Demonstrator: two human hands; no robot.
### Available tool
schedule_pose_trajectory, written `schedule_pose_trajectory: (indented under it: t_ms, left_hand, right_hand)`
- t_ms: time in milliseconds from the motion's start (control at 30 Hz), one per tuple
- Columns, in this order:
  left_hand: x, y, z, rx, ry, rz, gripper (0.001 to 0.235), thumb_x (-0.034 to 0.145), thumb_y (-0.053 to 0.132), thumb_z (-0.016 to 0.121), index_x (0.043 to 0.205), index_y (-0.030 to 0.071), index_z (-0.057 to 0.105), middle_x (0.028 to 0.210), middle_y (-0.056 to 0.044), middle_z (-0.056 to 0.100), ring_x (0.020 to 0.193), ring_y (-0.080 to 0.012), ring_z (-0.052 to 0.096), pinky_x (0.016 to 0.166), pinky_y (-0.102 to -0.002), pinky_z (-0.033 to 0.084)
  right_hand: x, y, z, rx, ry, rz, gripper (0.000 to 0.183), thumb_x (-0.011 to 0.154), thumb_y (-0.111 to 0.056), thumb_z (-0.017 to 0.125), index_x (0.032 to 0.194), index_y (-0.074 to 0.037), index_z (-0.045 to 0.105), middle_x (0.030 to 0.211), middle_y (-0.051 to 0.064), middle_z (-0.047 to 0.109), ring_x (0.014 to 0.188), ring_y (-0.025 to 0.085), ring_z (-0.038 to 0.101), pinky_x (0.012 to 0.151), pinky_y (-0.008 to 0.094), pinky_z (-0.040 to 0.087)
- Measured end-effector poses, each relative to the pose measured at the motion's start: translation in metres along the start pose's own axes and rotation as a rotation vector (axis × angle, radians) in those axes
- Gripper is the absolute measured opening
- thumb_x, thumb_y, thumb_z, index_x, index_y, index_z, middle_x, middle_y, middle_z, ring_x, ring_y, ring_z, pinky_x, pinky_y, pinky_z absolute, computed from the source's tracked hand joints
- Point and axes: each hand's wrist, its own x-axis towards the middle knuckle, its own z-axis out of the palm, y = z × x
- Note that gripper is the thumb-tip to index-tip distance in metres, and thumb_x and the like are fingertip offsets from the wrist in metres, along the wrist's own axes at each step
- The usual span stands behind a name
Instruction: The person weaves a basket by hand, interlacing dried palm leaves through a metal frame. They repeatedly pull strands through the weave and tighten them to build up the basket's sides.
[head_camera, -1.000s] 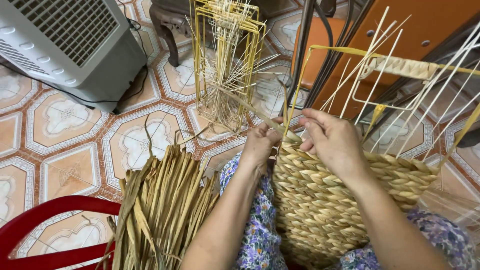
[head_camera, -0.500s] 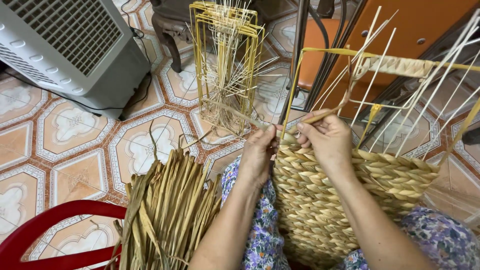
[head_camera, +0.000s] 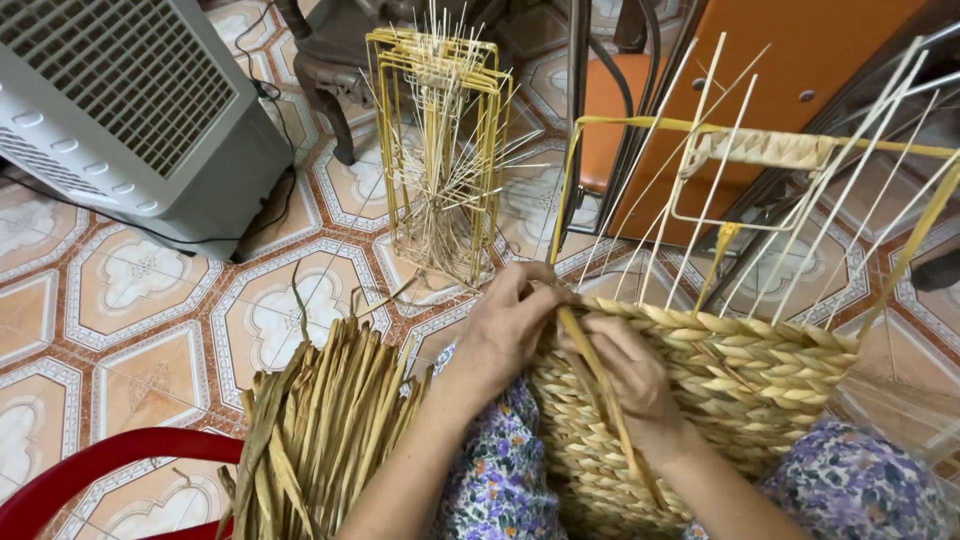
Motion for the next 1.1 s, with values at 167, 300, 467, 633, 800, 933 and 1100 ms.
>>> schedule_pose_trajectory:
  t_ms: [167,300,467,633,800,933,1100]
  left_hand:
    - [0.009,-0.016,0.01,0.07,-0.288,-0.051,0.02,0.092,0.009,0.065,0.111,0.009,0.059,0.102,-0.012,0.068,0.096,-0.0281,0.067,0.082,-0.042,0.058]
    - [0.007,-0.031,0.014,-0.245,-0.38,-0.277,0.009,0.104,0.012,0.058,0.113,0.01,0.059,0.091,-0.008,0.072,0.079,-0.0185,0.073,0.07,-0.036,0.061]
    - [0.007,-0.041,0.011,-0.46,-0.375,-0.379,0.01,0.104,0.014,0.058,0.111,0.006,0.059,0.089,-0.012,0.072,0.078,-0.0176,0.069,0.069,-0.034,0.057]
    - [0.027,-0.033,0.009,-0.358,-0.411,-0.475,0.011,0.102,0.015,0.061,0.108,0.006,0.06,0.086,-0.016,0.073,0.074,-0.0232,0.071,0.068,-0.037,0.058]
    - [0.037,-0.026,0.017,0.069,-0.451,-0.254,0.017,0.093,0.012,0.065,0.109,0.008,0.067,0.079,-0.016,0.074,0.075,-0.0293,0.074,0.071,-0.042,0.058]
    - [0.042,-0.012,0.01,-0.189,-0.451,-0.325,0.019,0.093,0.019,0.067,0.109,0.01,0.072,0.082,-0.01,0.077,0.074,-0.022,0.076,0.07,-0.038,0.058]
    - [0.012,-0.025,0.04,-0.295,-0.15,-0.497,0.02,0.104,0.022,0.06,0.105,0.007,0.073,0.084,-0.008,0.076,0.072,-0.0146,0.071,0.068,-0.032,0.057]
  right_hand:
    - [-0.011,0.019,-0.001,-0.064,-0.106,0.13,0.023,0.088,-0.008,0.065,0.11,-0.002,0.068,0.108,0.015,0.071,0.094,0.023,0.073,0.077,0.031,0.064]
    - [0.017,0.027,-0.019,0.096,-0.049,0.555,0.023,0.097,-0.008,0.06,0.118,-0.005,0.07,0.098,0.009,0.076,0.082,0.017,0.077,0.068,0.026,0.064]
    - [0.057,0.007,-0.025,0.074,-0.097,0.618,0.027,0.094,-0.008,0.065,0.121,-0.007,0.066,0.092,0.006,0.076,0.076,0.015,0.075,0.066,0.026,0.063]
    - [0.042,0.015,-0.011,-0.027,-0.055,0.282,0.01,0.097,-0.013,0.069,0.106,-0.008,0.07,0.091,0.005,0.074,0.078,0.014,0.073,0.068,0.026,0.063]
    - [0.056,0.003,-0.049,-0.522,-0.172,0.081,0.028,0.088,-0.025,0.072,0.112,-0.009,0.071,0.099,0.007,0.073,0.084,0.02,0.071,0.067,0.032,0.06]
    - [0.046,0.021,-0.067,-0.642,-0.316,0.238,0.031,0.086,-0.032,0.071,0.107,-0.009,0.069,0.091,0.006,0.073,0.074,0.02,0.069,0.055,0.032,0.058]
    - [0.03,0.038,-0.065,-0.648,-0.574,0.631,0.028,0.094,-0.047,0.064,0.093,-0.019,0.067,0.066,0.001,0.07,0.05,0.015,0.063,0.047,0.031,0.054]
